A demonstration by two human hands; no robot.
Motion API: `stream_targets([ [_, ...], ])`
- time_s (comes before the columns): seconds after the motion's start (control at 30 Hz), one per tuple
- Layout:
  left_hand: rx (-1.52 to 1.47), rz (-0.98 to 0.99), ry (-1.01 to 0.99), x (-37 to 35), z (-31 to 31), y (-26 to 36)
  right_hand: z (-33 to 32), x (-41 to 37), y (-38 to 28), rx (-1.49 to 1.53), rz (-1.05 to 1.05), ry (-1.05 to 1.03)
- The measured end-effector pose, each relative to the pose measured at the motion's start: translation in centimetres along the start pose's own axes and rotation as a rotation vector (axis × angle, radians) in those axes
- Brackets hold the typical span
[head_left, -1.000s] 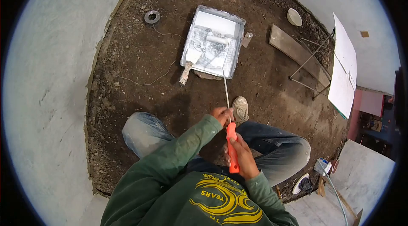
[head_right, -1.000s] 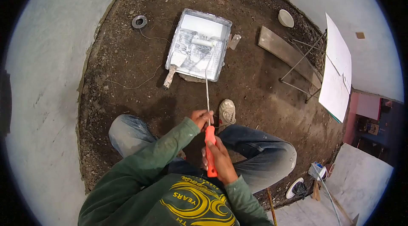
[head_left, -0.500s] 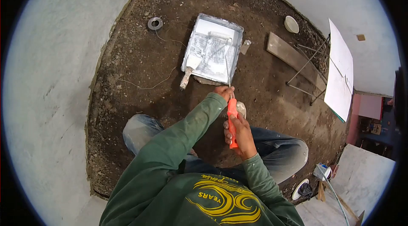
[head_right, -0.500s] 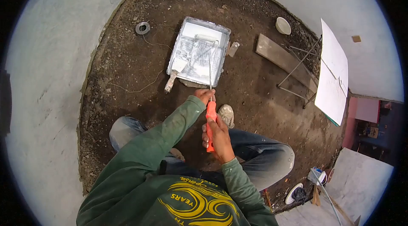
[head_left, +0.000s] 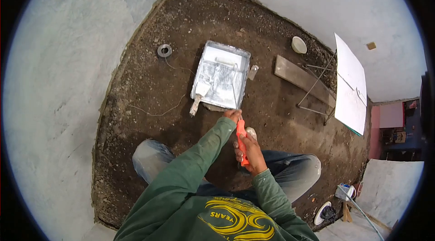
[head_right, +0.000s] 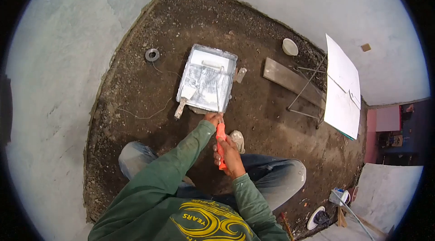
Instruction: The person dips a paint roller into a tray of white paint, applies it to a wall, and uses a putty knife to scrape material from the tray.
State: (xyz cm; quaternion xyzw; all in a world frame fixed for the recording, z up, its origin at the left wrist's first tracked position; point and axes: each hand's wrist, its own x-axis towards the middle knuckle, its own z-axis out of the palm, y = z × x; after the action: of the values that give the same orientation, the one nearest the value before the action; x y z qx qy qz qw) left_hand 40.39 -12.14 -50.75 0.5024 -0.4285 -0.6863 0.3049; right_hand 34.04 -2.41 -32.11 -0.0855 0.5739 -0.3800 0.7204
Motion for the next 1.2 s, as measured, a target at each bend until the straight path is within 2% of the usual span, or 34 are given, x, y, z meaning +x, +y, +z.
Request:
stream_targets([
  [0.13, 0.16, 0.102, 0.06, 0.3, -0.1, -1.4, -0.6, 0.5, 1.0, -0.022, -0.01, -0.024],
  [0.2, -0.061, -0.051, -0.012, -0.8, 0.0, -0.7, -0.8, 0.2, 1.2, -0.022, -0.007, -0.028],
  [0.23, -0.054, -0.093, -0.026, -1.2, 0.0, -0.9, -1.0, -0.2, 1.4, -0.026, 0.013, -0.033],
  [0.37, -0.123, -0.053, -0.036, -4.3, 0.9, -2.8, -1.1, -3.8, 2.1, -0.04, 0.065, -0.029],
  [0.43, -0.279, -0.192, -0.125, -7.7, 1.1, -0.6, -0.9, -6.2, 2.1, -0.04, 0.088, -0.024],
  [0.57, -0.324, -0.265, -0.088, -10.7, 2.0, -0.8, -0.4, -8.8, 2.0, -0.025, 0.125, -0.023],
  [0.67, -0.353, -0.254, -0.013, -8.3, 2.1, -0.7, -0.3, -7.3, 1.6, -0.022, 0.108, -0.027],
  [0.7, -0.399, -0.276, -0.077, -7.1, 1.4, 0.1, -0.3, -6.0, 1.3, -0.03, 0.09, -0.036],
  [0.77, -0.282, -0.164, -0.1, -4.2, 0.2, 0.4, -0.3, -3.4, 0.9, -0.021, 0.066, -0.043],
  [0.9, -0.196, -0.161, -0.044, -2.8, -0.3, 0.4, -0.1, -2.5, 1.0, -0.003, 0.057, -0.052],
  [0.93, -0.199, -0.167, -0.044, -3.4, 0.0, -0.4, -0.2, -3.2, 1.0, -0.019, 0.064, -0.052],
  [1.0, -0.312, -0.312, -0.087, -6.1, 0.6, 0.2, -0.1, -5.5, 1.0, -0.019, 0.092, -0.042],
  [1.2, -0.442, -0.405, -0.128, -13.7, 2.2, 2.4, -0.3, -11.5, 1.7, -0.038, 0.135, -0.006],
])
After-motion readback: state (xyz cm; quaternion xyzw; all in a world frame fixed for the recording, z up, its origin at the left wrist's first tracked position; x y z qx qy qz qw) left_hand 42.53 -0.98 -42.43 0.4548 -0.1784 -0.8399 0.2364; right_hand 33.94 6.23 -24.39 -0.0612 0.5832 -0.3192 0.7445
